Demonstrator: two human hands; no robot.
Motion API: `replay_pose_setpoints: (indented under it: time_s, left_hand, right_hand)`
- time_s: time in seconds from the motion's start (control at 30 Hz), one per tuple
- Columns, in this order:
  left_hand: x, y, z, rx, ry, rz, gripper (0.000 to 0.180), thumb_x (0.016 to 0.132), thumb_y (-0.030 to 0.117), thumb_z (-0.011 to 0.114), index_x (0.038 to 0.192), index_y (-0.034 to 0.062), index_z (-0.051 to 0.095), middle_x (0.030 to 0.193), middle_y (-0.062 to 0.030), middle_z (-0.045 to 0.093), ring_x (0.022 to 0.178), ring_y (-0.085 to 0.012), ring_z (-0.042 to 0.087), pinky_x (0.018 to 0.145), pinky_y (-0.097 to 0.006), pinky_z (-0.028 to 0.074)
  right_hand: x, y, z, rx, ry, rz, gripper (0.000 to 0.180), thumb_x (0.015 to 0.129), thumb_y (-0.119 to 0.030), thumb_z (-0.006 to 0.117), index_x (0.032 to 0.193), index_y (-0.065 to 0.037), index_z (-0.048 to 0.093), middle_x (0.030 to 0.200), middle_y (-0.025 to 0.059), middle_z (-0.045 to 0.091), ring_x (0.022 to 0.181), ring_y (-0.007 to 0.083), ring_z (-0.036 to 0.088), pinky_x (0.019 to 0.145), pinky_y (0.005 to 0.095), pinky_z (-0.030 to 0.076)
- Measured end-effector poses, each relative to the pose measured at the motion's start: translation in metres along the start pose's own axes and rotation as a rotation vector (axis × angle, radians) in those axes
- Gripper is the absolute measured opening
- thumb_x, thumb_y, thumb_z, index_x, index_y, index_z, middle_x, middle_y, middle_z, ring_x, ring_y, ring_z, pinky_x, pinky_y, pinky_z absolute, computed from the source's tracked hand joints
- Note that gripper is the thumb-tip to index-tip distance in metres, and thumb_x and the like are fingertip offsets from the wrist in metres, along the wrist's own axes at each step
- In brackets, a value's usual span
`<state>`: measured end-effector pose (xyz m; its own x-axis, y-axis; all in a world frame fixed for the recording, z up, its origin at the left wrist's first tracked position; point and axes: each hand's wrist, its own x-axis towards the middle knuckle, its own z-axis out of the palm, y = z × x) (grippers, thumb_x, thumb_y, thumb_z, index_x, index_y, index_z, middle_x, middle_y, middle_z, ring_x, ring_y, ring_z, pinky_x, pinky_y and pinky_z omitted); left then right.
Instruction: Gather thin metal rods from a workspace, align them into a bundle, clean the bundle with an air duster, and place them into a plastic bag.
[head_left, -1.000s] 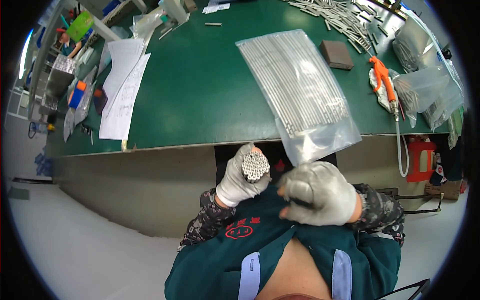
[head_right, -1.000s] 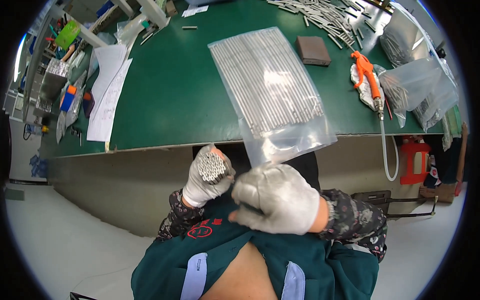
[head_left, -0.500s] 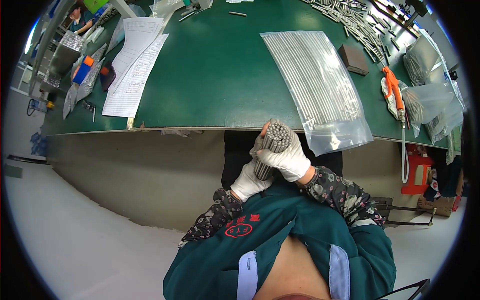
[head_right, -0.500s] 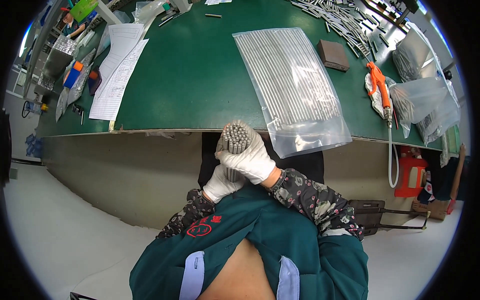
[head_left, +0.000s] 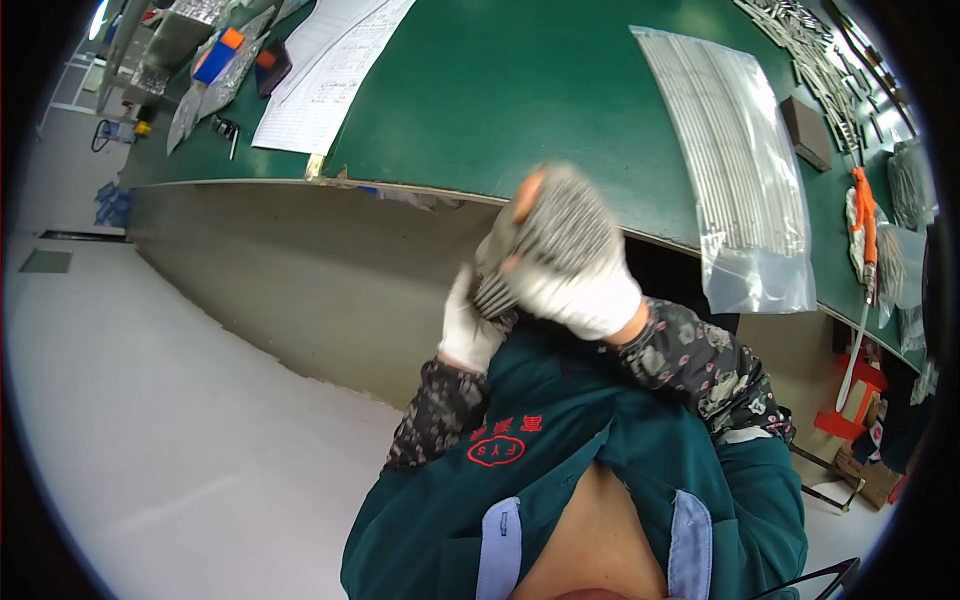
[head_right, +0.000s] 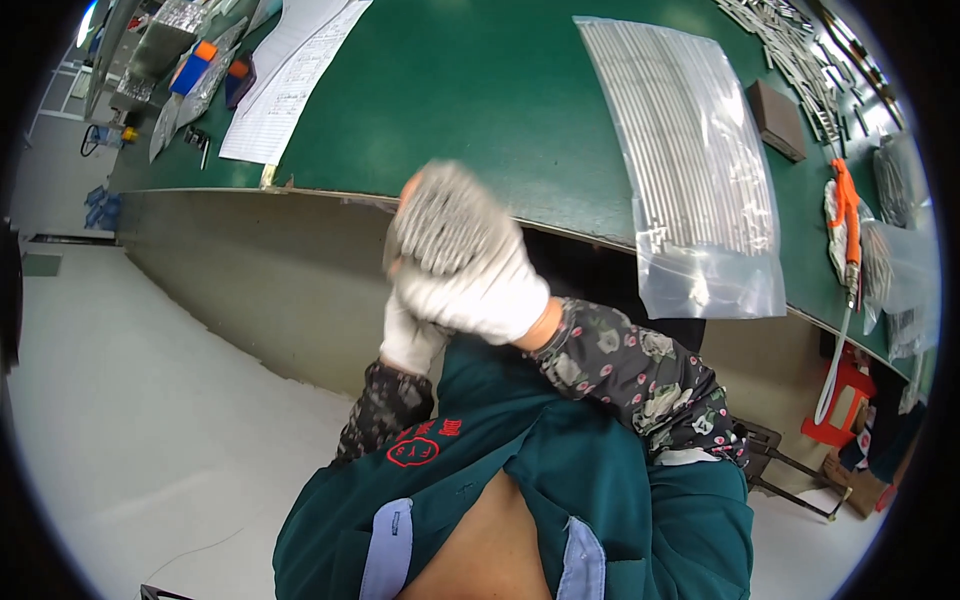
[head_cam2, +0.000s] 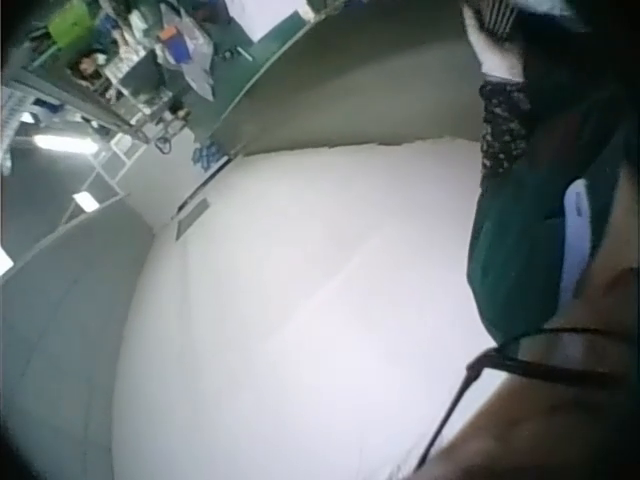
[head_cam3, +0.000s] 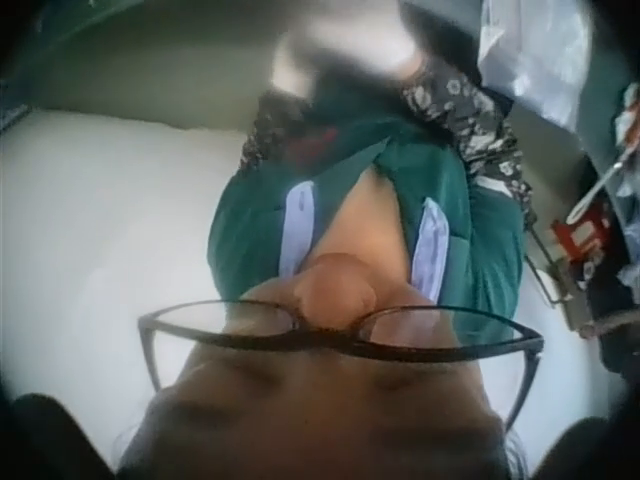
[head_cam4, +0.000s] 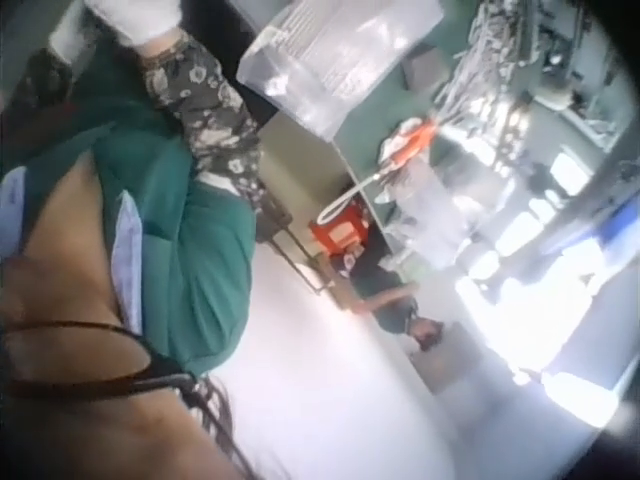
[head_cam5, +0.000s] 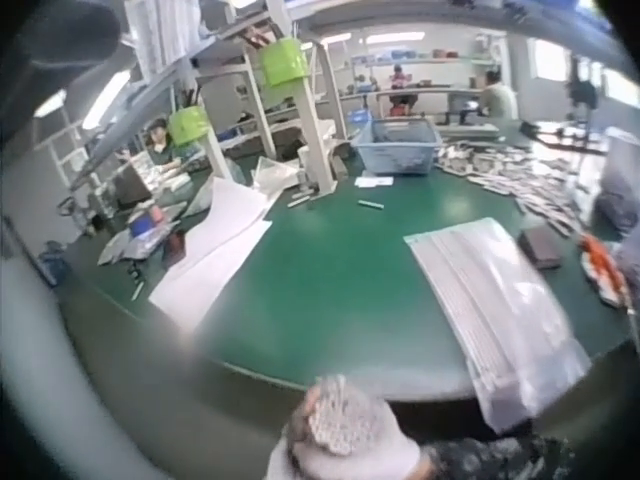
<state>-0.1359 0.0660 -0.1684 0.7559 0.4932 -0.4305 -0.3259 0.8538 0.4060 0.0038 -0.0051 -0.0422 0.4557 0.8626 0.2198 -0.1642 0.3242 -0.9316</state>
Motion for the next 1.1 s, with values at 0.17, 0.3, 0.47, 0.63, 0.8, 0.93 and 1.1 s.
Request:
replay_pose_setpoints:
  time_s: [0.17,0.3,0.47,0.63,0.8,0.93,1.1]
  left_hand:
    - [0.029,-0.032,-0.111,0.186,-0.033,0.135,0.032,0.089,0.033,0.038,0.109,0.0093,0.047,0.103,-0.0081,0.055,0.093,-0.0195,0.054,0.077,-0.034,0.049]
    - [0.038,-0.055,-0.187,0.025,-0.319,0.219,0.028,0.091,0.024,0.035,0.106,0.0054,0.049,0.102,-0.0087,0.056,0.092,-0.0208,0.055,0.083,-0.034,0.047]
    - [0.050,-0.062,-0.163,0.039,0.373,-0.050,0.031,0.091,0.022,0.034,0.106,0.0021,0.051,0.101,-0.0109,0.057,0.088,-0.0239,0.057,0.081,-0.037,0.048]
    - [0.040,-0.072,-0.253,0.150,0.403,-0.087,0.034,0.090,0.025,0.036,0.107,0.0006,0.052,0.099,-0.0108,0.058,0.087,-0.0231,0.057,0.078,-0.035,0.048]
    - [0.049,-0.083,-0.252,0.170,0.414,-0.100,0.037,0.090,0.030,0.038,0.106,0.0008,0.052,0.099,-0.0101,0.058,0.087,-0.0218,0.057,0.078,-0.034,0.048]
    - [0.059,-0.079,-0.222,0.252,0.442,-0.146,0.037,0.090,0.032,0.038,0.107,0.0011,0.052,0.099,-0.0101,0.058,0.087,-0.0216,0.057,0.078,-0.034,0.048]
    - [0.039,-0.066,-0.211,0.355,0.533,-0.157,0.038,0.090,0.033,0.039,0.107,0.0015,0.052,0.100,-0.0100,0.058,0.088,-0.0213,0.057,0.079,-0.034,0.048]
  right_hand:
    - [-0.025,0.069,0.011,-0.064,-0.289,-0.025,0.026,0.062,-0.001,0.063,0.083,-0.007,0.049,0.075,0.0008,0.047,0.068,0.0135,0.047,0.066,0.0250,0.042]
    - [-0.033,0.104,0.005,0.098,-0.311,0.171,0.026,0.062,-0.002,0.062,0.084,-0.008,0.049,0.075,0.0009,0.048,0.070,0.0128,0.048,0.067,0.0253,0.042]
    - [-0.034,0.126,-0.022,0.011,-0.263,0.309,0.027,0.062,0.000,0.064,0.084,-0.006,0.049,0.080,0.0017,0.050,0.077,0.0119,0.050,0.071,0.0247,0.043]
    - [-0.031,0.127,-0.006,0.065,-0.348,0.348,0.028,0.062,-0.002,0.065,0.085,-0.006,0.049,0.080,0.0017,0.050,0.077,0.0117,0.050,0.071,0.0252,0.043]
    - [-0.033,0.129,-0.018,0.011,-0.341,0.318,0.027,0.066,-0.008,0.066,0.086,-0.008,0.049,0.076,0.0009,0.049,0.073,0.0119,0.049,0.068,0.0257,0.043]
    - [-0.032,0.123,-0.024,-0.038,-0.329,0.296,0.027,0.066,-0.008,0.066,0.086,-0.008,0.049,0.076,0.0009,0.049,0.072,0.0115,0.048,0.067,0.0256,0.042]
    - [-0.034,0.133,-0.017,0.035,-0.332,0.365,0.029,0.064,-0.009,0.067,0.087,-0.007,0.049,0.076,0.0003,0.049,0.073,0.0109,0.049,0.070,0.0243,0.043]
